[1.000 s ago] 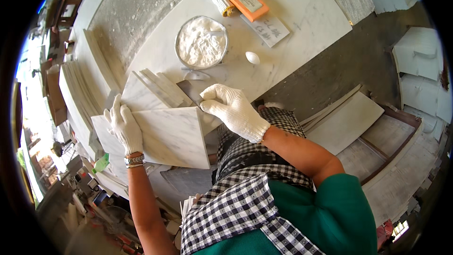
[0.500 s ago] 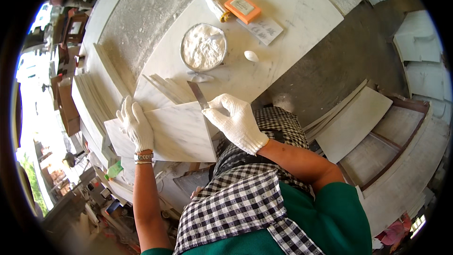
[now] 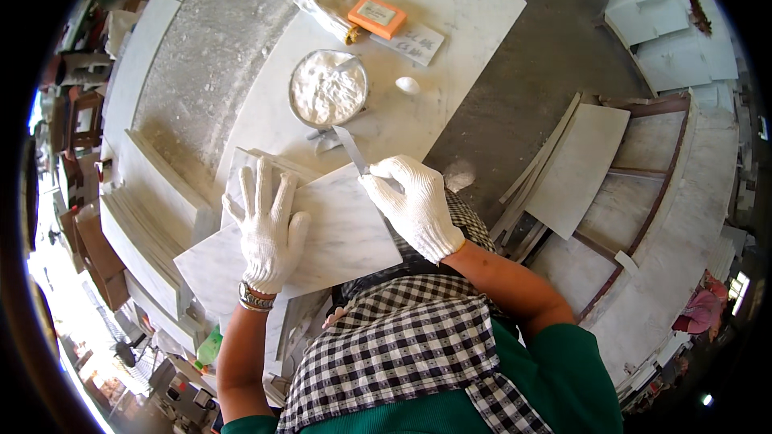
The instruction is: The person applies a white paste to the edges of a marble tile using a metal scraper, then smooths the edges with an orange block. The person repeats this process on multiple tiles, handling them one at a time.
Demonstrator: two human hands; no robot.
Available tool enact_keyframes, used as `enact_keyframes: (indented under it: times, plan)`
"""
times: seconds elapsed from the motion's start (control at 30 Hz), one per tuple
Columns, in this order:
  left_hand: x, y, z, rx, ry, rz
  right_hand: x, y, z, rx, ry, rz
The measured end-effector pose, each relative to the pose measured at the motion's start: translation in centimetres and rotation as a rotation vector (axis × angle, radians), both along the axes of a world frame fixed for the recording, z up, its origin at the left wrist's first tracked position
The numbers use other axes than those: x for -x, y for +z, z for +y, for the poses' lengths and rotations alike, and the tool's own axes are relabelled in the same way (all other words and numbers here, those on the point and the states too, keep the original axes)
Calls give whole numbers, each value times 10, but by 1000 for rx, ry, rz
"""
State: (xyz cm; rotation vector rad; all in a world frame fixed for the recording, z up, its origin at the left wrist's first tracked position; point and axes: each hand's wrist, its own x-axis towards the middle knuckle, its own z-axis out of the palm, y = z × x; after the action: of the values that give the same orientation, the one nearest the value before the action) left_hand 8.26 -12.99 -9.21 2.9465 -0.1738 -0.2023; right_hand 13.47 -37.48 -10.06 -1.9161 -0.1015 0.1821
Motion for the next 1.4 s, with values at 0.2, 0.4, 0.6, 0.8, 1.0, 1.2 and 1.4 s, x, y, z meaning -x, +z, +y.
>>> enact_keyframes:
  times: [0.2, 0.4, 0.6, 0.8, 1.0, 1.2, 1.4]
  plan:
    - [-1, 1, 3, 49, -24, -5, 3, 2, 9, 57, -49, -37]
    - [-3, 2, 5, 80, -35, -1, 0, 10, 13, 117, -29, -13]
    - [-4, 3, 6, 122, -38, 8, -9, 15, 14, 153, 33, -44]
    - [-7, 8, 5, 139, -51, 14, -26, 16, 16, 212, 97, -103]
    - [-7, 5, 4, 95, -41, 21, -37, 16, 2, -90, -37, 590]
    - [-8, 8, -1, 62, -28, 45, -26, -17, -11, -277, -91, 550]
    - [-7, 9, -5, 16, -20, 73, -35, -33, 0, -565, 68, 581]
